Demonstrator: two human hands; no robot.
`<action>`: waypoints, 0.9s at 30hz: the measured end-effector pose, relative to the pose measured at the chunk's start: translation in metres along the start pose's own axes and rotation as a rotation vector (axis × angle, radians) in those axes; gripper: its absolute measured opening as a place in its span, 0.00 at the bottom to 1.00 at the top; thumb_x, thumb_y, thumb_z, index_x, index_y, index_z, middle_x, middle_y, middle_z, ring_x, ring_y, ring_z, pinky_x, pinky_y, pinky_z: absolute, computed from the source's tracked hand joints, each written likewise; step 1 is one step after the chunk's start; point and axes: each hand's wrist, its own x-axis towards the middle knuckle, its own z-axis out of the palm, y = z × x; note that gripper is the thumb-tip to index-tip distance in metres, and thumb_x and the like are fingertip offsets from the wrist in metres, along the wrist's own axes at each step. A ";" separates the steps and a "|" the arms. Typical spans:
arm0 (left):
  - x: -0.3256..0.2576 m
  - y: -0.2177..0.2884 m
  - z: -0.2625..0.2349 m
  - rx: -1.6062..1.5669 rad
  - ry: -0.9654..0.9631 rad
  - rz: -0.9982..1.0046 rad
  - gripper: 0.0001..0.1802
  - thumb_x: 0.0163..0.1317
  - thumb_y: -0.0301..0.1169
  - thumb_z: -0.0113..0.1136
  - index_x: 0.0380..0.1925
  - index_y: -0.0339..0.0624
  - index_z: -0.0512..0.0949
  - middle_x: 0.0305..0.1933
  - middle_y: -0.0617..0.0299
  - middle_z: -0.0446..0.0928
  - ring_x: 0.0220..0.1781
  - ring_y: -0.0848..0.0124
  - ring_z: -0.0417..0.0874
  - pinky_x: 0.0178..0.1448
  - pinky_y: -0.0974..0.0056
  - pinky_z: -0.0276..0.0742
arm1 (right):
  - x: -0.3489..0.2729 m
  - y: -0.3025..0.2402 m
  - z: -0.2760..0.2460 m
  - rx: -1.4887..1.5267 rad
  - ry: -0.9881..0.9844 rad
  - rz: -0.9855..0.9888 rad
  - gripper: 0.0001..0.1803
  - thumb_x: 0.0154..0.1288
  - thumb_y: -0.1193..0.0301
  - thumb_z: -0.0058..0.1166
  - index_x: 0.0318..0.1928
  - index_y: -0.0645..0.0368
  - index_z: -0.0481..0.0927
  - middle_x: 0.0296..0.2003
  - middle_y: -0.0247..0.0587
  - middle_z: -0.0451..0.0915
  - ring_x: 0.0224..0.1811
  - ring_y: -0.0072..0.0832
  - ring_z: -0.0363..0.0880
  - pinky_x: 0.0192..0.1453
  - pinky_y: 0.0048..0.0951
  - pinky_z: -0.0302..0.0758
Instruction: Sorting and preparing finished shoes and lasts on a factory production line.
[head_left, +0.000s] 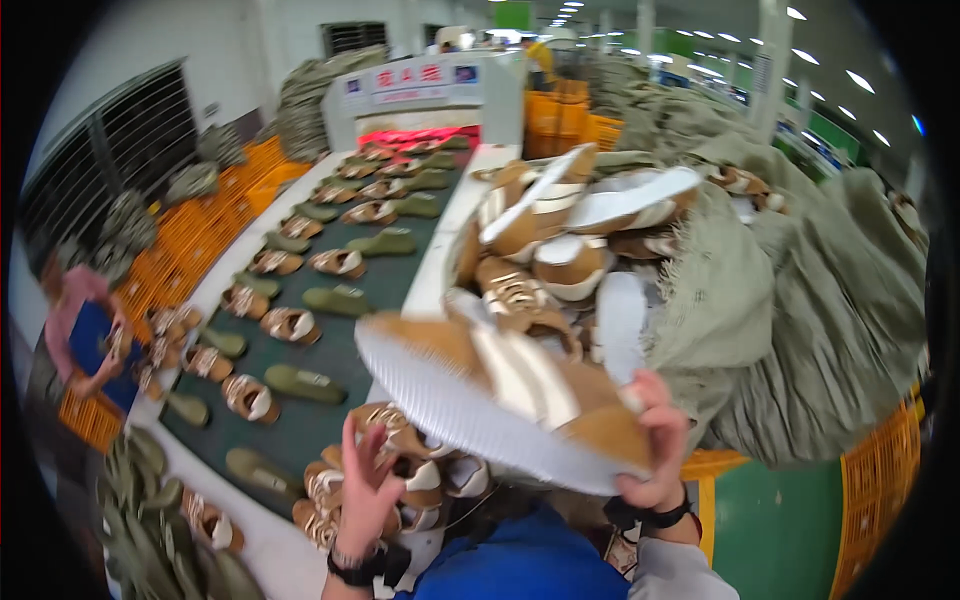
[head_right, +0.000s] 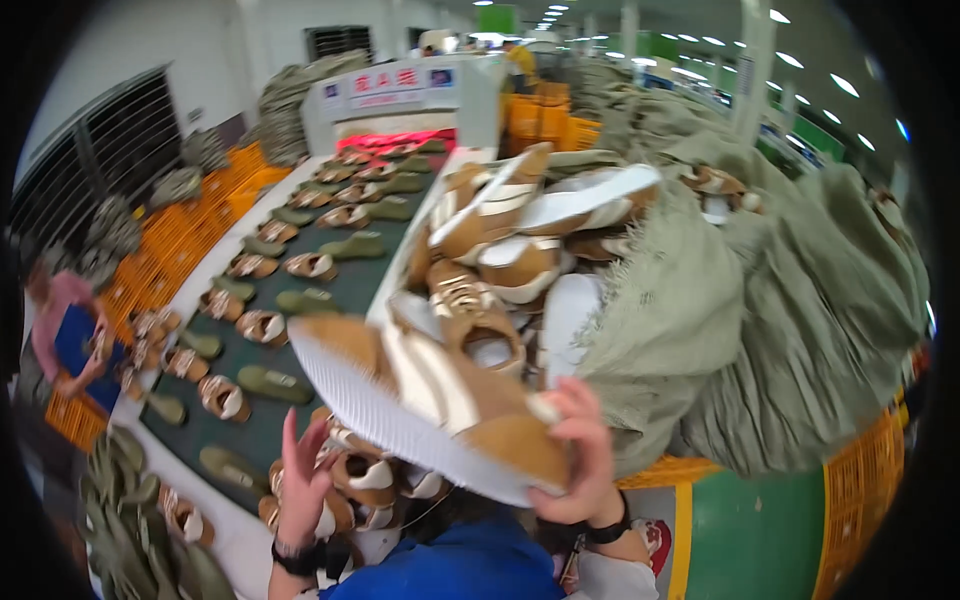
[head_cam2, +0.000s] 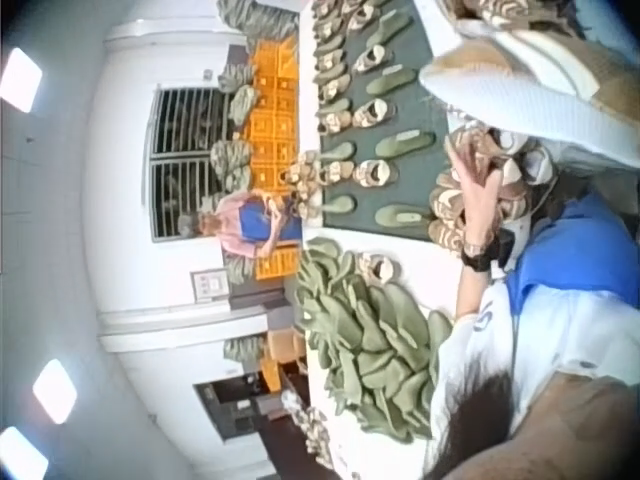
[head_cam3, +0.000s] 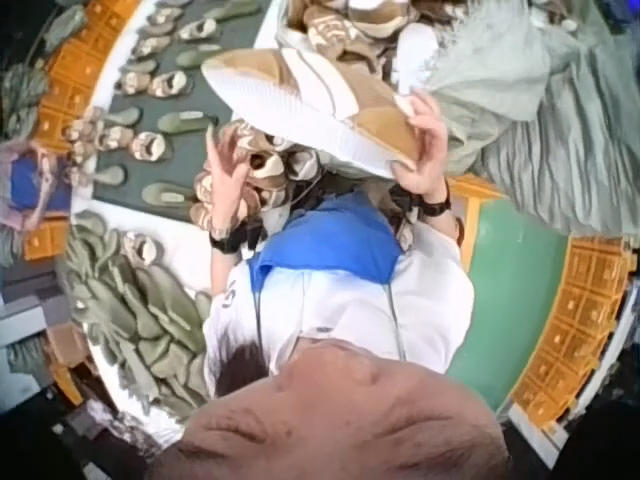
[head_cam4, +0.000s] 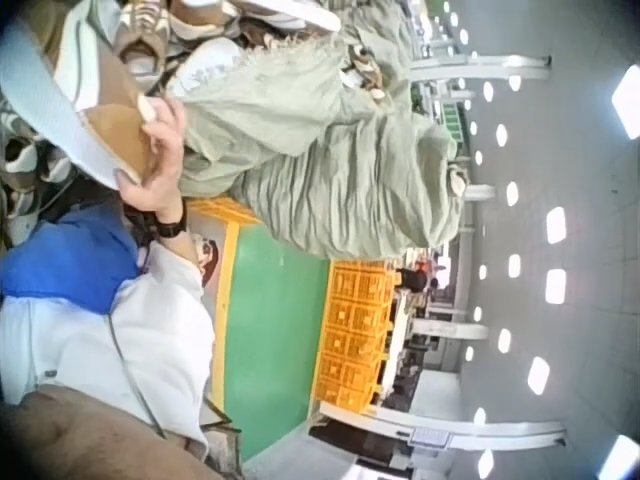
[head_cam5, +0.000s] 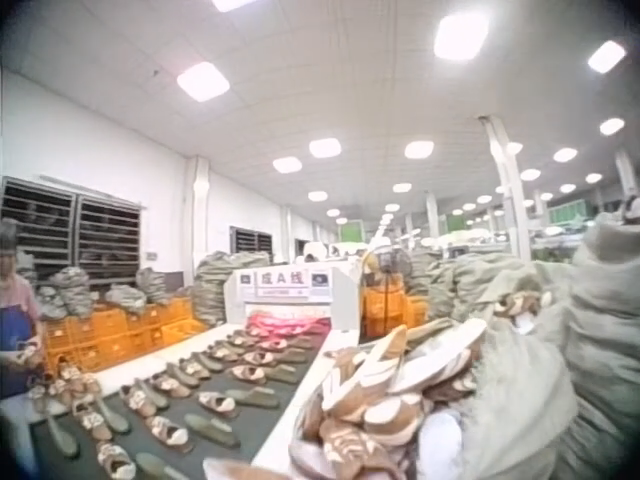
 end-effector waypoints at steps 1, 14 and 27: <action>0.015 -0.005 0.006 -0.148 0.004 -0.038 0.46 0.54 0.28 0.56 0.68 0.47 0.39 0.59 0.54 0.64 0.61 0.62 0.66 0.61 0.57 0.64 | 0.000 0.003 0.012 -0.060 -0.141 -0.035 0.36 0.36 0.64 0.67 0.49 0.54 0.66 0.54 0.48 0.68 0.59 0.43 0.64 0.66 0.48 0.52; 0.027 -0.020 -0.020 -0.624 0.151 -0.273 0.18 0.63 0.35 0.52 0.51 0.40 0.68 0.46 0.60 0.76 0.45 0.66 0.78 0.50 0.60 0.75 | -0.013 0.063 -0.107 -1.247 0.039 0.408 0.20 0.52 0.62 0.55 0.47 0.54 0.76 0.38 0.45 0.77 0.43 0.40 0.72 0.58 0.48 0.60; 0.015 -0.012 -0.023 -0.509 0.103 -0.225 0.23 0.61 0.33 0.53 0.55 0.39 0.64 0.50 0.58 0.73 0.50 0.64 0.76 0.54 0.60 0.73 | -0.027 0.032 -0.146 -0.959 0.524 0.282 0.12 0.54 0.72 0.52 0.40 0.61 0.78 0.37 0.46 0.78 0.40 0.42 0.76 0.47 0.38 0.72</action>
